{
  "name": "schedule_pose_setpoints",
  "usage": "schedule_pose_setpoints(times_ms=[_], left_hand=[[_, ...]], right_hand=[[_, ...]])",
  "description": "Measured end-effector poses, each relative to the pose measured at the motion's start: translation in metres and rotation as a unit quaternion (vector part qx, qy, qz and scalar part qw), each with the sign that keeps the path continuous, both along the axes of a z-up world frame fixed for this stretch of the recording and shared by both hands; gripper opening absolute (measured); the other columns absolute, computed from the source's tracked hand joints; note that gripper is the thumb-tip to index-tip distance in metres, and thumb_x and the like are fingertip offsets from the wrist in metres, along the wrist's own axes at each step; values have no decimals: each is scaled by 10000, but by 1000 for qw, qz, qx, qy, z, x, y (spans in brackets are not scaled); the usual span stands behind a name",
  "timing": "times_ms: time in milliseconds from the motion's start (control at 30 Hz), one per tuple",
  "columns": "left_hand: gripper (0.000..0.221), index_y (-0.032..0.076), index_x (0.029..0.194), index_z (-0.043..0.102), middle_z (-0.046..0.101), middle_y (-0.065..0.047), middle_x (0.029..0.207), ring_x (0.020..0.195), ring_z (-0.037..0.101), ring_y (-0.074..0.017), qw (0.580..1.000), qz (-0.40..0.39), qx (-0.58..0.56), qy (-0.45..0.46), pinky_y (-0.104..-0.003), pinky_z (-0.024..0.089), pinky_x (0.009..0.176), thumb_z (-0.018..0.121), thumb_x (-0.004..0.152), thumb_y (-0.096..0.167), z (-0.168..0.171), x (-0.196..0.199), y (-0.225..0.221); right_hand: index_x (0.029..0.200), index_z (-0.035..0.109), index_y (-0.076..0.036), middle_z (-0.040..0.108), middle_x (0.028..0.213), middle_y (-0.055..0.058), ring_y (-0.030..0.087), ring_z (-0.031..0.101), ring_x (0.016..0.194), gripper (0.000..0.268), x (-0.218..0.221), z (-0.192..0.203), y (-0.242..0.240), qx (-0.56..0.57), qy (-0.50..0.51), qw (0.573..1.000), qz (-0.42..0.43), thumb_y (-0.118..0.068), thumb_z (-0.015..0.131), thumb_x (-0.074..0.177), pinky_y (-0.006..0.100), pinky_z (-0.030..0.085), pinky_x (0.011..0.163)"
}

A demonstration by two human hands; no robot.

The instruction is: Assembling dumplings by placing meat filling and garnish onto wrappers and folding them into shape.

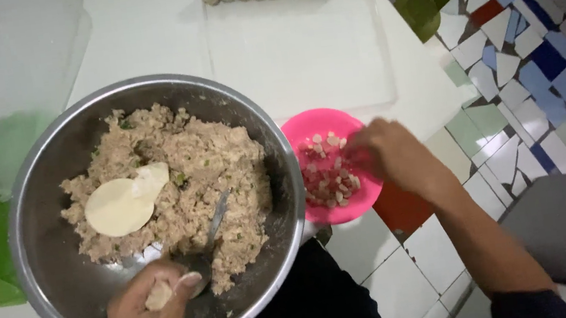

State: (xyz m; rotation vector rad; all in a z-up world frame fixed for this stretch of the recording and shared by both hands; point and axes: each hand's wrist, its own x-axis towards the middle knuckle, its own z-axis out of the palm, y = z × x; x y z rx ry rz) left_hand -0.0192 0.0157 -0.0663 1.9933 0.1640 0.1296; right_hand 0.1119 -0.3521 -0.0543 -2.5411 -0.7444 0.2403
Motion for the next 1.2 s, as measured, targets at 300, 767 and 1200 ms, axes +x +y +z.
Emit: schedule_pose_setpoints(times_ms=[300, 767, 1200], left_hand=[[337, 91, 591, 566, 558, 4, 596, 549, 456, -97, 999, 13, 40, 6, -272, 381, 603, 725, 861, 215, 7, 1, -6], [290, 82, 681, 600, 537, 16, 637, 657, 475, -97, 994, 44, 52, 81, -290, 389, 688, 763, 880, 217, 3, -3, -6], [264, 86, 723, 567, 568, 14, 711, 743, 550, -104, 999, 7, 14, 52, -279, 440, 774, 733, 896, 194, 4, -2, -6]], right_hand=[[873, 708, -97, 645, 771, 61, 268, 569, 764, 70, -34, -43, -13, -26, -32, 999, -11, -147, 682, 914, 404, 446, 562], [984, 727, -213, 615, 1056, -12, 228, 533, 1007, 104, -42, -58, -23, -118, -88, 986, -80, -173, 672, 906, 389, 402, 849], [1116, 706, -197, 613, 1058, 20, 290, 565, 1096, 319, -50, -100, -17, -195, -131, 970, -64, -283, 795, 821, 458, 473, 806]])
